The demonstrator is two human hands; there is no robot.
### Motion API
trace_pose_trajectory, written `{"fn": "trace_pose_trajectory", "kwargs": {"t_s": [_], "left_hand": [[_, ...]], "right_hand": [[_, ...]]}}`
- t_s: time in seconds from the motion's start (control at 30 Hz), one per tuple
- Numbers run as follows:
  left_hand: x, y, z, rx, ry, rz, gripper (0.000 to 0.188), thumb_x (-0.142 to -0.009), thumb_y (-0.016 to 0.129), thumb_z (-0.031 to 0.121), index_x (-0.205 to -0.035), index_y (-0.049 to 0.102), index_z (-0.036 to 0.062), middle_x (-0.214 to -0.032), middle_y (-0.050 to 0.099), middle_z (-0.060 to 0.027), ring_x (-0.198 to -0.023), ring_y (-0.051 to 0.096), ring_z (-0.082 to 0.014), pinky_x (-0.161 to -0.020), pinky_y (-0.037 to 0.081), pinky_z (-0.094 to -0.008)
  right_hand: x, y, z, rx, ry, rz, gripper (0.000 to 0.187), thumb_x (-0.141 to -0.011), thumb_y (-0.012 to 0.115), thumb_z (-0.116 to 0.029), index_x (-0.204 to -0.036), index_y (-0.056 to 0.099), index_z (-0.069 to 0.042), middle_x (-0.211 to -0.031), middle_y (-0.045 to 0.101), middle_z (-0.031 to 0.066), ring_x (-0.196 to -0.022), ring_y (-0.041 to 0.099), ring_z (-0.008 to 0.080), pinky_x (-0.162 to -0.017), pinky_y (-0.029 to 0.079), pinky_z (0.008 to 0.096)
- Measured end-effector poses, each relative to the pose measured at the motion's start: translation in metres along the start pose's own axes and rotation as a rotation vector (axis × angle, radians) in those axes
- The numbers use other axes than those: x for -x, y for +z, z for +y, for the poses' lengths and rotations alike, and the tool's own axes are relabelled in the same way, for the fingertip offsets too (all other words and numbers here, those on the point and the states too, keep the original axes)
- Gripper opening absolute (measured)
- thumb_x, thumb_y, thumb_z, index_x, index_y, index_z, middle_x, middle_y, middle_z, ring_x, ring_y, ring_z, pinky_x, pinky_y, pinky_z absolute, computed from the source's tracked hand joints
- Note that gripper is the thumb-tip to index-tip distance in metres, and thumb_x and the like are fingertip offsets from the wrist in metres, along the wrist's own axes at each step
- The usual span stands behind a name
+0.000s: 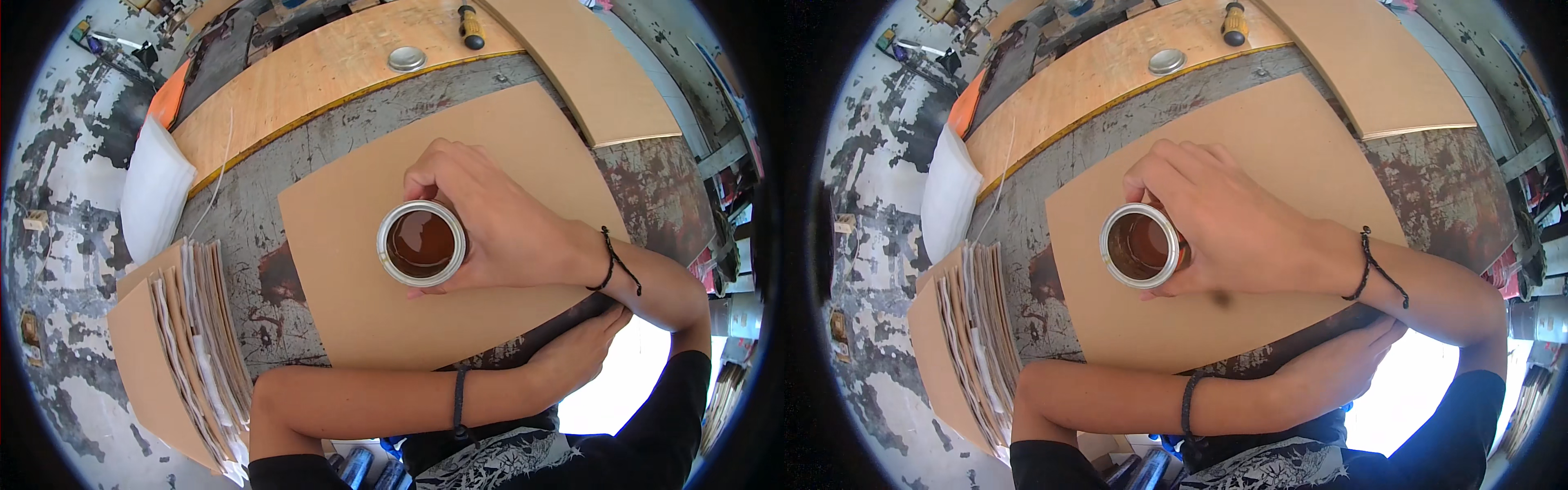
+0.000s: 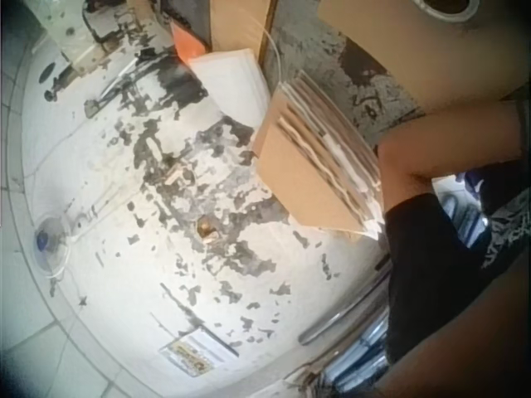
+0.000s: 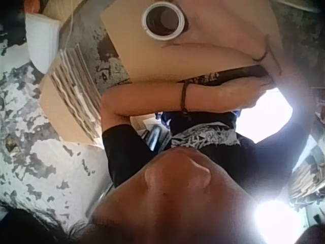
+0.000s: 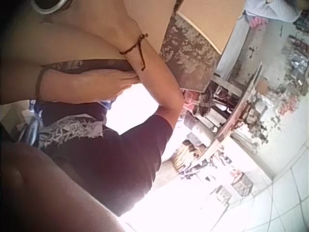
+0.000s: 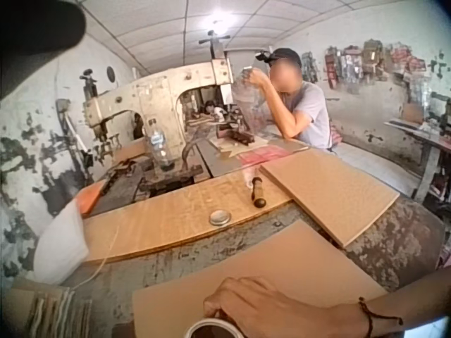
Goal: The person applies adhesive from a small can to cardboard sheets and foam pads by hand, then presses the foam onto the cardboard and stacks the assembled pieces.
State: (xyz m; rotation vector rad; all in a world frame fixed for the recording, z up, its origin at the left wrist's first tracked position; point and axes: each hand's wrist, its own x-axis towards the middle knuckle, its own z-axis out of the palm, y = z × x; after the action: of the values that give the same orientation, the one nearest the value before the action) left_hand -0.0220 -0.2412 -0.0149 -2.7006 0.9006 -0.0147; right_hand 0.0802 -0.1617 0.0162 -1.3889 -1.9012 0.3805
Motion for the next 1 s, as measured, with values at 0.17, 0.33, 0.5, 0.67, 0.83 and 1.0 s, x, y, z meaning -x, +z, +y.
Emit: {"fn": "trace_pose_trajectory", "kwargs": {"t_s": [0.17,0.33,0.5,0.67,0.83,1.0], "left_hand": [[0.002,0.003,0.006,-0.011,-0.046,0.044,0.036,-0.092,0.06,0.028,-0.122,0.073,0.0127,-0.147,0.054,-0.0098,-0.145,0.032,-0.0371,-0.124,0.009,-0.0554],[0.002,0.003,0.007,-0.007,-0.064,0.043,0.037,-0.092,0.06,0.029,-0.124,0.072,0.0131,-0.149,0.053,-0.0095,-0.146,0.03,-0.0373,-0.124,0.008,-0.0558],[0.005,-0.003,-0.003,-0.025,0.016,0.007,0.038,-0.092,0.059,0.031,-0.124,0.072,0.0139,-0.149,0.053,-0.0086,-0.146,0.03,-0.0394,-0.123,0.009,-0.0583],[0.009,-0.009,-0.009,-0.036,-0.005,0.023,0.038,-0.092,0.059,0.032,-0.123,0.073,0.0144,-0.15,0.052,-0.0107,-0.147,0.027,-0.0416,-0.122,0.01,-0.0601],[0.006,-0.005,-0.009,-0.034,0.01,0.039,0.036,-0.092,0.056,0.032,-0.115,0.076,0.0117,-0.148,0.052,-0.0168,-0.147,0.029,-0.0414,-0.123,0.013,-0.0598],[0.007,0.002,-0.005,-0.016,-0.025,0.082,0.035,-0.091,0.056,0.032,-0.11,0.077,0.0111,-0.147,0.054,-0.0153,-0.147,0.028,-0.0423,-0.123,0.013,-0.0599]], "right_hand": [[-0.001,0.006,-0.005,0.004,0.029,-0.029,0.076,-0.071,0.088,-0.045,-0.121,0.05,-0.002,-0.116,0.056,0.0158,-0.114,0.053,0.0341,-0.103,0.037,0.0447],[0.001,0.009,-0.004,0.046,0.01,-0.022,0.085,-0.069,0.089,-0.048,-0.128,0.049,-0.002,-0.121,0.056,0.0164,-0.116,0.052,0.0352,-0.105,0.037,0.0448],[0.002,0.002,0.006,0.008,-0.041,-0.061,0.092,-0.066,0.091,-0.043,-0.136,0.047,-0.003,-0.127,0.055,0.0157,-0.12,0.051,0.0342,-0.109,0.036,0.0443],[-0.007,-0.017,0.017,0.031,-0.066,-0.246,0.088,-0.072,0.088,-0.036,-0.141,0.043,-0.003,-0.126,0.057,0.0176,-0.122,0.051,0.0343,-0.11,0.037,0.044],[0.0,-0.044,0.045,0.093,0.05,-0.08,0.078,-0.079,0.082,-0.029,-0.14,0.044,0.001,-0.129,0.058,0.0231,-0.124,0.054,0.0362,-0.108,0.043,0.043],[-0.01,-0.024,0.017,-0.011,0.05,0.032,0.072,-0.084,0.079,-0.023,-0.141,0.041,-0.001,-0.127,0.057,0.0262,-0.116,0.059,0.036,-0.103,0.047,0.0405]]}}
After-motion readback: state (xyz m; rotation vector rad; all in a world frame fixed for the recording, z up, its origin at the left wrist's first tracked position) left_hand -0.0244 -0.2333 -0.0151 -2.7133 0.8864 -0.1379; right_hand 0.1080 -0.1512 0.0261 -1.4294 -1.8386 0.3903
